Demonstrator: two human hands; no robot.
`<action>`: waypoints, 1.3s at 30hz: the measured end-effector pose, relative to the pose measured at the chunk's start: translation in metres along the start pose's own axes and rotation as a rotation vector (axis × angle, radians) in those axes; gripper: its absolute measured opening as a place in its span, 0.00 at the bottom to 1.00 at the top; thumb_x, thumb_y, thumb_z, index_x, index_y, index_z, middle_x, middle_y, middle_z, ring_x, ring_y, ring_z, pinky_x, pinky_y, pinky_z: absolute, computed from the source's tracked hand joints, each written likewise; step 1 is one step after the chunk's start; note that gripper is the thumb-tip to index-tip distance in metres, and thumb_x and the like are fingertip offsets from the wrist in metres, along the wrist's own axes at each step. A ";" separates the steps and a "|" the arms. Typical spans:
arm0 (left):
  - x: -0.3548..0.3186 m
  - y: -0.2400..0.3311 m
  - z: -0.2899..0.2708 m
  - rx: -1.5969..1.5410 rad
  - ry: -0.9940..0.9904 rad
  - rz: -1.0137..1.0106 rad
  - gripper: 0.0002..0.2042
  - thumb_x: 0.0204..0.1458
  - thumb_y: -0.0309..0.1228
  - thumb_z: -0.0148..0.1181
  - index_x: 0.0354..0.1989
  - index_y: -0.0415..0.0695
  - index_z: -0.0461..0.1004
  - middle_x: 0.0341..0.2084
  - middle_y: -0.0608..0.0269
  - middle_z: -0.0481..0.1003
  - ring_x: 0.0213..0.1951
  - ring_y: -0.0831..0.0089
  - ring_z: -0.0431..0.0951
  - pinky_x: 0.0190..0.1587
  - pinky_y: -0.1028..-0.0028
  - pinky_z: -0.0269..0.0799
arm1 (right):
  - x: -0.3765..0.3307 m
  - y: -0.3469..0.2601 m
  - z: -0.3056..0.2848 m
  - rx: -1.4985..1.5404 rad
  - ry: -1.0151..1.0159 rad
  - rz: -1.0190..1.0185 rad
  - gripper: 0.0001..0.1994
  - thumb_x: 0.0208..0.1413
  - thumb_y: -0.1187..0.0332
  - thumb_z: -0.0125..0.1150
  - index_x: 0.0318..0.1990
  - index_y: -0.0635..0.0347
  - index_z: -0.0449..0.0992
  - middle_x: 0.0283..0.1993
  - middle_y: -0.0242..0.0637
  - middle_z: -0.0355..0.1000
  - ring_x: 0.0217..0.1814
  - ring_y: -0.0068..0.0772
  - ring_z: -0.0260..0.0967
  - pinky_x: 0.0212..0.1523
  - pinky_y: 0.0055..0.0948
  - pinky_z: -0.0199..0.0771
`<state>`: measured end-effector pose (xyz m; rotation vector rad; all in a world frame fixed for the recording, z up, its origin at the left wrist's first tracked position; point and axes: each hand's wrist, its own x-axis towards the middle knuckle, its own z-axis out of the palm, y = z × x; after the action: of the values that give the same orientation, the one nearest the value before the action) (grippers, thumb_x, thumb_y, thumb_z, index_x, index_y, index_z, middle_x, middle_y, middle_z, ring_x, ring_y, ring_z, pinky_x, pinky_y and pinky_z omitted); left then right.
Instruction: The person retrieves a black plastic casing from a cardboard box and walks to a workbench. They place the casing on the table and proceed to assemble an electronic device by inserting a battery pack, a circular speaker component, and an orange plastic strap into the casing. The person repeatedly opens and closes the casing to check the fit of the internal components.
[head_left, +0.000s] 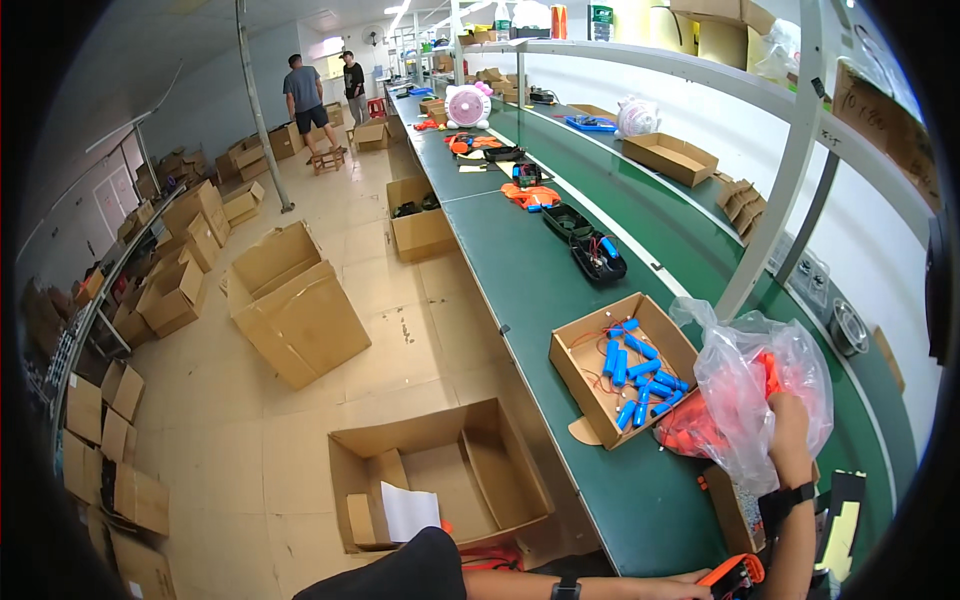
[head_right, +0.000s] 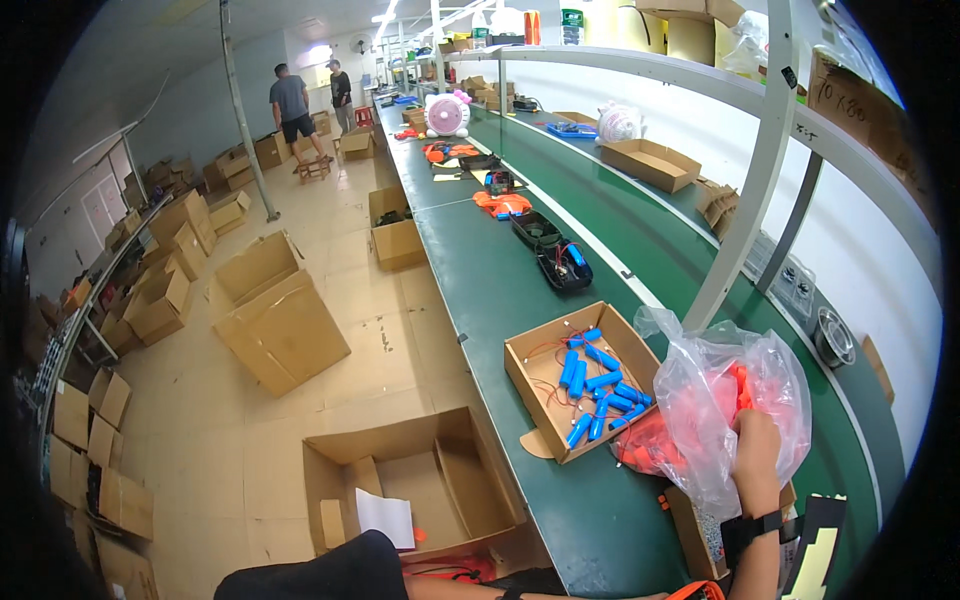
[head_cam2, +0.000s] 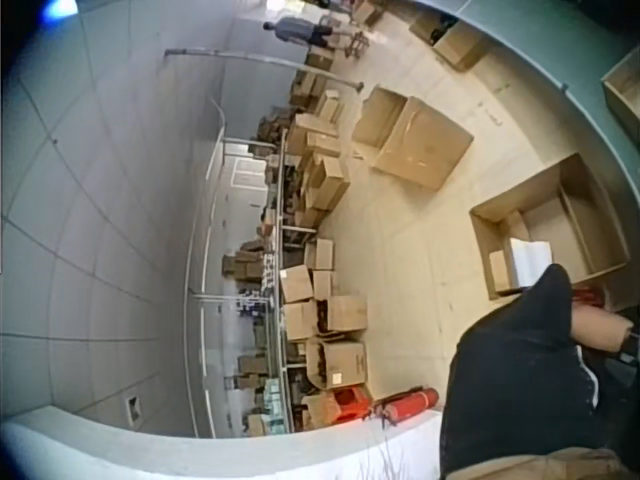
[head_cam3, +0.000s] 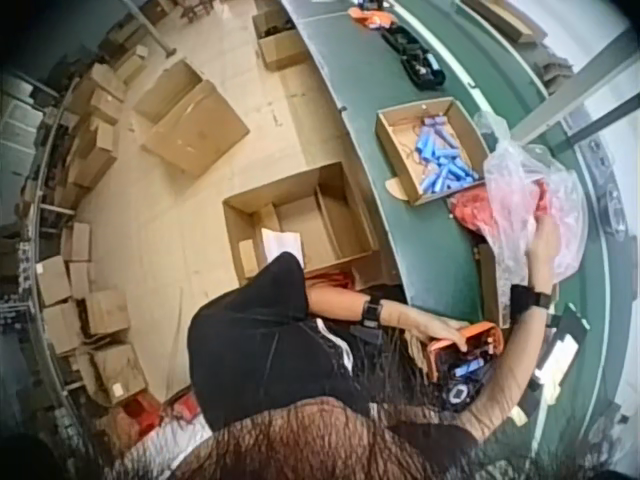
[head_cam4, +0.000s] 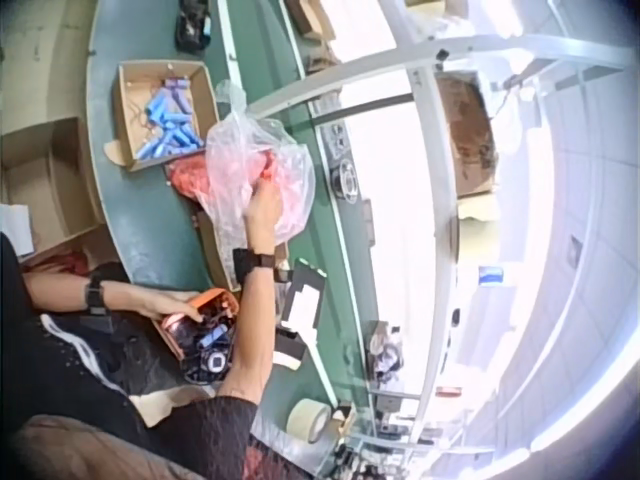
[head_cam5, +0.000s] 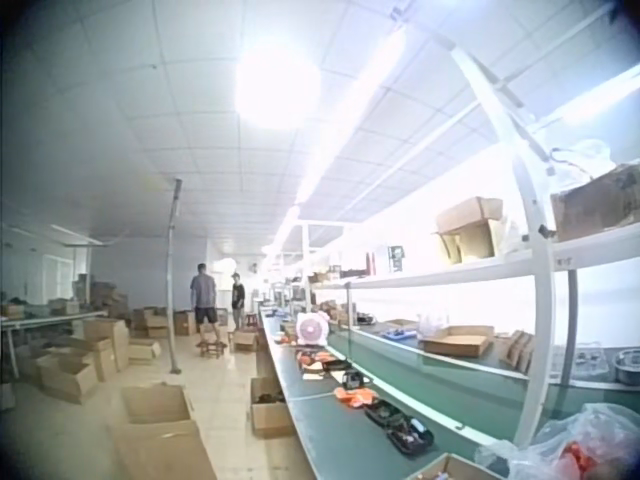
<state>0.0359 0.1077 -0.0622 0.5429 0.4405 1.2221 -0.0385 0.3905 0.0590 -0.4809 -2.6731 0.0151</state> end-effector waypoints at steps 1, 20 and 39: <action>-0.002 0.001 0.001 0.003 0.002 -0.001 0.41 0.57 0.40 0.68 0.77 0.46 0.56 0.62 0.57 0.70 0.59 0.67 0.73 0.62 0.63 0.73 | 0.003 -0.011 -0.013 -0.007 -0.068 0.059 0.12 0.53 0.72 0.61 0.45 0.62 0.76 0.39 0.52 0.74 0.40 0.64 0.70 0.41 0.55 0.70; -0.020 0.071 0.031 0.586 -0.034 0.141 0.24 0.64 0.23 0.55 0.69 0.41 0.63 0.61 0.60 0.69 0.65 0.74 0.67 0.70 0.70 0.60 | -0.204 -0.120 -0.182 0.979 -0.117 0.816 0.09 0.66 0.75 0.66 0.49 0.70 0.83 0.36 0.34 0.80 0.26 0.19 0.75 0.28 0.19 0.76; -0.030 0.069 0.036 0.623 0.047 0.195 0.24 0.76 0.45 0.44 0.69 0.38 0.64 0.58 0.60 0.71 0.62 0.75 0.69 0.67 0.71 0.62 | -0.232 -0.130 -0.158 0.537 0.189 0.398 0.16 0.49 0.85 0.72 0.46 0.64 0.83 0.46 0.39 0.79 0.41 0.29 0.80 0.44 0.25 0.79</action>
<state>-0.0037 0.0905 0.0091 1.1095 0.8328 1.2786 0.1800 0.1810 0.1197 -0.7720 -2.2204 0.7413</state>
